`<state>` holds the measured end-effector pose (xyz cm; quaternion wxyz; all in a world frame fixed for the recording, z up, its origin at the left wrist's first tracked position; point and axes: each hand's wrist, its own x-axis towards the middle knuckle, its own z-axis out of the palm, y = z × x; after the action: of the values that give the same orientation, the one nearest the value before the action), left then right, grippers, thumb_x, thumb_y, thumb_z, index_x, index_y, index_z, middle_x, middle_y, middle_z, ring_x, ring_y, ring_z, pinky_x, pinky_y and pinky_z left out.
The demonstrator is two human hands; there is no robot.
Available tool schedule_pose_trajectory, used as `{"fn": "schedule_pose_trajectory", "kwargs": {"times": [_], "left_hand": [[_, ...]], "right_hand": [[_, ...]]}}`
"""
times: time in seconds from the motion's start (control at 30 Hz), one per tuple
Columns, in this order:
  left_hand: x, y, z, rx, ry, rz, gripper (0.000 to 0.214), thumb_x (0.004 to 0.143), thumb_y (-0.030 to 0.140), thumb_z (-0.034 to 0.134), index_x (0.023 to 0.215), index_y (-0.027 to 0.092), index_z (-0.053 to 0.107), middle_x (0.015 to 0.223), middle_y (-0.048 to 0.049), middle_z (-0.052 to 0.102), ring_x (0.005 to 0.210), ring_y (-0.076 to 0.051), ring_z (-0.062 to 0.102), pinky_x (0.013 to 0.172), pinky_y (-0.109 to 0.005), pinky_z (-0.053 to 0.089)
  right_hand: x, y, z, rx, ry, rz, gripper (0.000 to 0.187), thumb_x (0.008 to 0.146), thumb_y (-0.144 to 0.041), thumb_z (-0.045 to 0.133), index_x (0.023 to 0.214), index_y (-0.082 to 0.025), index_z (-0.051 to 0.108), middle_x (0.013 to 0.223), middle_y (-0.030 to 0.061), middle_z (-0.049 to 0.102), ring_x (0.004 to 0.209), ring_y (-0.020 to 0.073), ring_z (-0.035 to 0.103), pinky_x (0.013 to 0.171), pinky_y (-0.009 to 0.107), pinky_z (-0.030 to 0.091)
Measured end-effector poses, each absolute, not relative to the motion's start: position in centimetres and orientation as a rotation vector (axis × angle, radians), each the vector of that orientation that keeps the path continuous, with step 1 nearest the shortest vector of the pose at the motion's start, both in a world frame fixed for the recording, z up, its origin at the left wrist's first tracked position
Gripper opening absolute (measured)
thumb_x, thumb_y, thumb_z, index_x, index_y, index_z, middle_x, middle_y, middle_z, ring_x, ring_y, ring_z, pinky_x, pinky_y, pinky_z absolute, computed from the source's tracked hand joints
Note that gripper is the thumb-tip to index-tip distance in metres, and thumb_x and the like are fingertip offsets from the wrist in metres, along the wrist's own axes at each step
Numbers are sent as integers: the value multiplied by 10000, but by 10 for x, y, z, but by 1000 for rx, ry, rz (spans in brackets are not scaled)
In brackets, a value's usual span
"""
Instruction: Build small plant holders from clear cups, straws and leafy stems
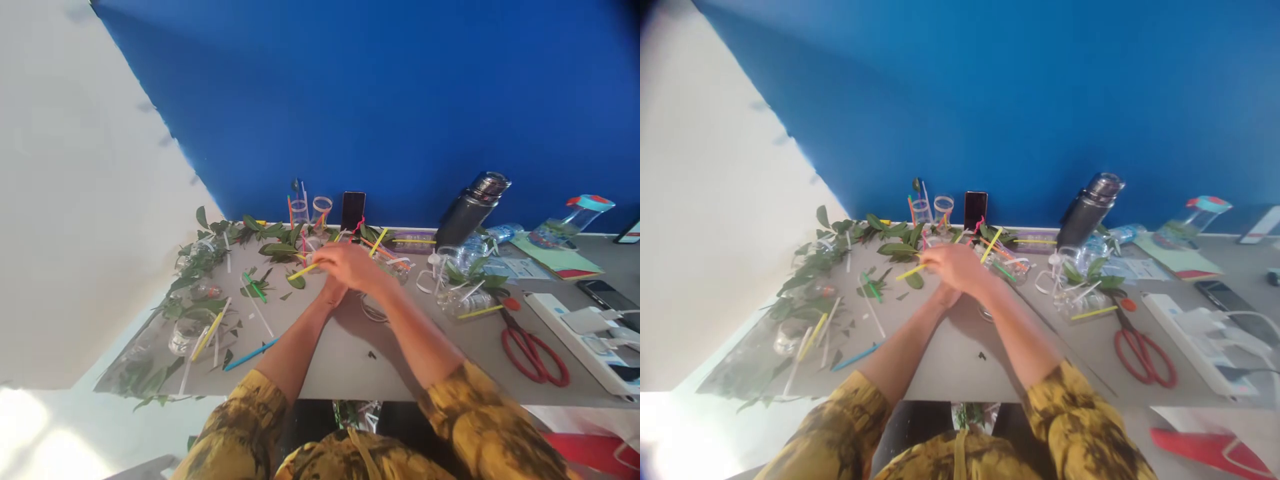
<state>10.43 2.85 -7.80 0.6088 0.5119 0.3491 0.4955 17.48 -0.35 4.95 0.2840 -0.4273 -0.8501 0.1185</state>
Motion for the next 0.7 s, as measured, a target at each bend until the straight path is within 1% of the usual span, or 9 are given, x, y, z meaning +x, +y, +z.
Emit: {"fn": "schedule_pose_trajectory", "kwargs": {"times": [0.1, 0.13, 0.23, 0.33, 0.43, 0.53, 0.6, 0.7], "left_hand": [[103, 21, -72, 1130, 721, 1061, 598, 710, 342, 895, 1257, 226, 681, 1100, -91, 685, 950, -261, 671, 712, -360, 583], [103, 19, -70, 1116, 699, 1039, 640, 687, 332, 908, 1273, 232, 672, 1097, -83, 684, 916, -232, 664, 701, -340, 579], [101, 16, -67, 1107, 654, 1015, 707, 657, 318, 929, 1300, 225, 650, 1050, -66, 692, 839, -176, 640, 695, -307, 554], [100, 17, -68, 1133, 663, 1043, 704, 653, 329, 934, 1286, 211, 648, 1062, -70, 694, 819, -168, 633, 721, -325, 546], [99, 21, -72, 1134, 690, 1046, 709, 678, 367, 916, 1317, 226, 641, 1164, -90, 682, 897, -192, 640, 738, -329, 555], [98, 24, -78, 1081, 681, 1038, 634, 772, 499, 836, 1321, 240, 654, 1251, -107, 655, 1004, -226, 636, 727, -313, 572], [99, 26, -80, 1051, 668, 1037, 607, 829, 588, 761, 1315, 235, 669, 1259, -112, 648, 1021, -233, 627, 720, -316, 582], [99, 27, -83, 1079, 697, 1055, 607, 842, 622, 738, 1299, 225, 691, 1227, -111, 648, 998, -236, 614, 708, -334, 599]], "right_hand": [[239, 2, 62, -1266, -2214, 32, 235, 962, -137, 605, 1003, -242, 812, 1072, 64, 782, 1023, 241, 646, 877, 357, 490], [254, 4, 63, -1297, -2213, -29, 239, 961, -134, 603, 1001, -236, 816, 1081, 77, 781, 1014, 254, 627, 872, 373, 487], [279, 6, 58, -1335, -2270, -111, 254, 954, -116, 602, 993, -227, 826, 1059, 82, 784, 968, 265, 590, 845, 385, 478], [284, 6, 50, -1372, -2273, -135, 244, 930, -92, 628, 942, -224, 832, 1010, 75, 787, 934, 263, 572, 800, 371, 470], [284, 7, 44, -1387, -2266, -144, 252, 919, -76, 634, 915, -231, 833, 982, 73, 784, 905, 255, 572, 800, 369, 468], [283, 8, 38, -1371, -2296, -145, 260, 927, -75, 627, 920, -231, 836, 974, 82, 778, 920, 256, 582, 837, 377, 471], [283, 9, 35, -1393, -2309, -147, 266, 926, -67, 626, 928, -223, 841, 969, 90, 777, 941, 259, 588, 857, 377, 471], [283, 9, 31, -1463, -2311, -144, 272, 918, -56, 627, 944, -211, 848, 973, 99, 778, 959, 263, 593, 859, 371, 476]]}}
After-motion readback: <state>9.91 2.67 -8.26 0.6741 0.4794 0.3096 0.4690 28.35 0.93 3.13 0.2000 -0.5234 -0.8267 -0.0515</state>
